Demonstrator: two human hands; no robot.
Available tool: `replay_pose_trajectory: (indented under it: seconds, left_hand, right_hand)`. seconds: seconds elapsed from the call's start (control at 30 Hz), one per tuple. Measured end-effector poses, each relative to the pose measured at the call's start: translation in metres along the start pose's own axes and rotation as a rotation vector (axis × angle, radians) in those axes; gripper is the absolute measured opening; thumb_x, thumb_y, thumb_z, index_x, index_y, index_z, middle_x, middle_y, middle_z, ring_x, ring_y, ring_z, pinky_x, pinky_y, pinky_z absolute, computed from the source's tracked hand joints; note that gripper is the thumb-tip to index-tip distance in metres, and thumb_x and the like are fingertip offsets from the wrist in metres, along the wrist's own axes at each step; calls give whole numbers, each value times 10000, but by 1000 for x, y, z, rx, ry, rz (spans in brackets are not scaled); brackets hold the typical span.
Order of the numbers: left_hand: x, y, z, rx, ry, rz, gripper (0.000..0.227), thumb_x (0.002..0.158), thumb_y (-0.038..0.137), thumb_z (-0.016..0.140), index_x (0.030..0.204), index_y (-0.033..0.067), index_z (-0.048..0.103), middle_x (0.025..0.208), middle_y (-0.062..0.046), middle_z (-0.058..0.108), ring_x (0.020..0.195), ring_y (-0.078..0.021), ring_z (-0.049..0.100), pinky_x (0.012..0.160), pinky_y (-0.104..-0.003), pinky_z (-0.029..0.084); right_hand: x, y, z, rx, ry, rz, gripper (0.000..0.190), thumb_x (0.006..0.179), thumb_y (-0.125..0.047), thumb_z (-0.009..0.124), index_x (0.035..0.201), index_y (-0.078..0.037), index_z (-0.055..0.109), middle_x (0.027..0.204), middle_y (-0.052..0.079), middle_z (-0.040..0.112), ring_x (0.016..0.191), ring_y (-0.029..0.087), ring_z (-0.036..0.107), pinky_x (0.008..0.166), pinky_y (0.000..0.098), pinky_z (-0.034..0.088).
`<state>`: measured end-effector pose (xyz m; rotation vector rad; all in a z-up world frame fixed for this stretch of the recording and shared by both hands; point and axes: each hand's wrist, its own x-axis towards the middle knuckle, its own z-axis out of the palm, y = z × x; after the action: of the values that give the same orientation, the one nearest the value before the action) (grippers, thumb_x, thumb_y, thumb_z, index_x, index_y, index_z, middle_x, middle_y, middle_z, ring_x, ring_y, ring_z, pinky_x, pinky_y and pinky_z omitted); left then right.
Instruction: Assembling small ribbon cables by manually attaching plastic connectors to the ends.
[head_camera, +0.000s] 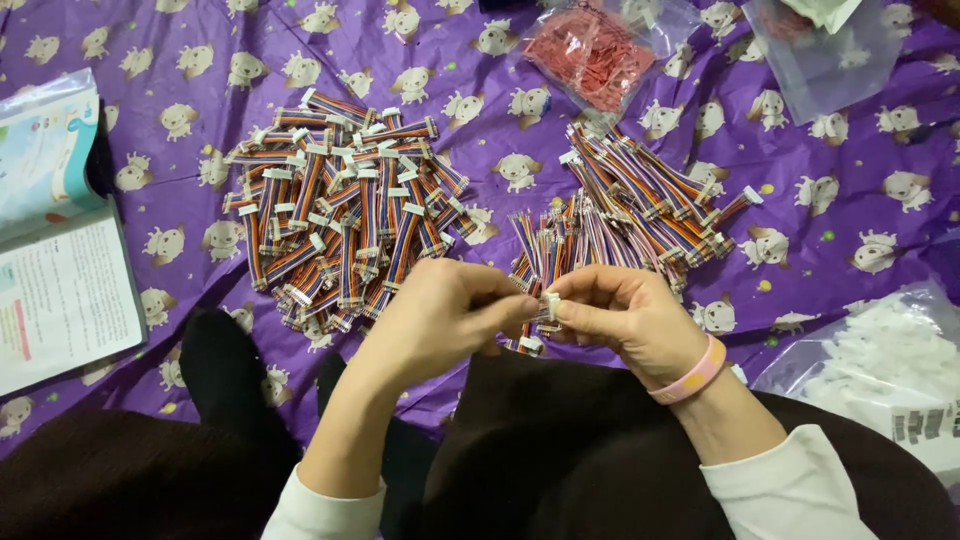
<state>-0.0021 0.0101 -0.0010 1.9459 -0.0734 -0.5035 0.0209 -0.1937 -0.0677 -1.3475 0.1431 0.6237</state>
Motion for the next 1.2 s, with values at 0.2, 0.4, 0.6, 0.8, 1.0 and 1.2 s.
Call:
replay_pose_trajectory:
  seconds: [0.2, 0.4, 0.6, 0.8, 1.0, 1.2]
  left_hand:
    - [3, -16, 6, -192, 65, 4, 236, 841, 233, 593, 747, 73, 738, 437, -54, 633, 481, -139, 666, 526, -219, 499]
    - [5, -18, 9, -193, 85, -10, 207, 817, 219, 620, 734, 78, 747, 454, -78, 635, 472, -137, 645, 504, -225, 485]
    - [5, -15, 14, -111, 163, 83, 170, 798, 217, 645, 746, 89, 744, 485, -86, 644, 450, -106, 631, 474, -206, 480]
    - [6, -10, 13, 67, 175, 175, 208, 843, 220, 609, 731, 101, 738, 455, -94, 618, 411, -154, 588, 427, -248, 428]
    - [7, -15, 17, 74, 159, 185, 235, 864, 223, 569, 779, 79, 734, 489, -123, 631, 434, -183, 603, 441, -293, 441]
    - [1, -5, 6, 82, -51, 79, 257, 832, 216, 529, 888, 50, 717, 627, -108, 710, 497, -217, 677, 523, -322, 525]
  right_hand:
    - [1, 0, -2, 50, 1, 58, 197, 758, 56, 670, 946, 108, 649, 703, 166, 615, 619, 218, 646, 649, 403, 596]
    - [1, -2, -3, 53, -7, 67, 206, 750, 55, 676, 944, 118, 652, 695, 178, 611, 632, 235, 650, 656, 415, 600]
    - [-1, -4, -1, 43, 14, 73, 209, 746, 64, 676, 943, 126, 641, 697, 187, 603, 643, 252, 655, 651, 431, 603]
    - [1, 1, -3, 12, 30, 59, 219, 746, 64, 673, 955, 123, 639, 679, 175, 584, 646, 265, 669, 636, 428, 604]
    - [3, 1, -4, -2, 33, 40, 204, 747, 63, 674, 941, 121, 642, 675, 172, 586, 647, 263, 671, 639, 437, 605]
    - [0, -3, -1, 7, 41, 39, 207, 755, 52, 672, 950, 113, 640, 688, 177, 596, 649, 250, 663, 642, 416, 602]
